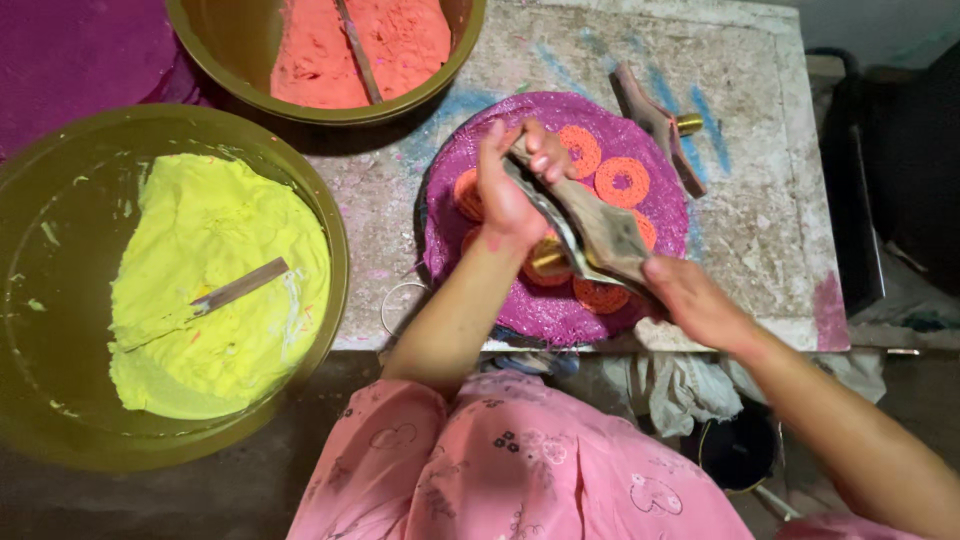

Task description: The person uses a manual dough press to form yellow dough into ring shapes on a purple glittery mat. They repeatedly load the press with yellow dough, press it, and place the resulting rings onto the mat, arranging them in rows.

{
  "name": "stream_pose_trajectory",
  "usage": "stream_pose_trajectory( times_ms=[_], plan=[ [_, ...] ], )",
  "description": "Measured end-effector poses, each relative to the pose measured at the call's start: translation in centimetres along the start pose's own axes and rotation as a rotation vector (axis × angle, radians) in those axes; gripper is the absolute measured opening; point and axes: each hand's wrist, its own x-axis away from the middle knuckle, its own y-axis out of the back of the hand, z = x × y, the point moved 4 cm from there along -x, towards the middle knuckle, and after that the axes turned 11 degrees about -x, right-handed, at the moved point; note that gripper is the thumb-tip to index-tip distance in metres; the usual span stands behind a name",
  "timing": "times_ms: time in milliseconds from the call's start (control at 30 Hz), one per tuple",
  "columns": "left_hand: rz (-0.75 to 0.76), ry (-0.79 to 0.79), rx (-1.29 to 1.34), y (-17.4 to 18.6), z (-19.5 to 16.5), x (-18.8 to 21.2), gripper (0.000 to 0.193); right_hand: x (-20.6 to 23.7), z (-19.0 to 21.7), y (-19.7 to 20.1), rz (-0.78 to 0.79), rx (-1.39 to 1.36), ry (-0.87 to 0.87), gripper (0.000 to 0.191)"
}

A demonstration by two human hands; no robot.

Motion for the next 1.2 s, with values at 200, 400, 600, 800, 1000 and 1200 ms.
stream_pose_trajectory(
  times_ms=[200, 400, 600, 800, 1000, 1200],
  plan=[
    [-0.038, 0.135, 0.194, -1.4, 7.1, 0.5, 0.036, 4.7, -1.3, 3.9, -0.122, 0.147, -0.198, 0.066],
    [0.036, 0.124, 0.187, -0.9, 8.5, -0.8, 0.039, 4.5, -1.2, 2.4, -0.240, 0.249, -0.148, 0.062],
    [-0.077, 0.171, 0.224, -1.3, 8.9, -0.3, 0.038, 4.4, -2.1, 3.4, -0.190, 0.283, -0.150, 0.061],
    [0.038, 0.080, 0.121, -3.3, 6.8, -2.2, 0.038, 2.5, -3.1, 3.4, -0.209, 0.115, -0.031, 0.064],
    [0.055, 0.101, 0.092, -5.9, 7.1, -5.6, 0.032, 2.3, -2.5, 7.7, -0.214, 0.082, -0.098, 0.067],
    [0.018, 0.156, 0.258, -5.6, 9.2, -7.8, 0.033, 0.6, -1.0, 8.4, -0.366, 0.365, -0.017, 0.058]
  ],
)
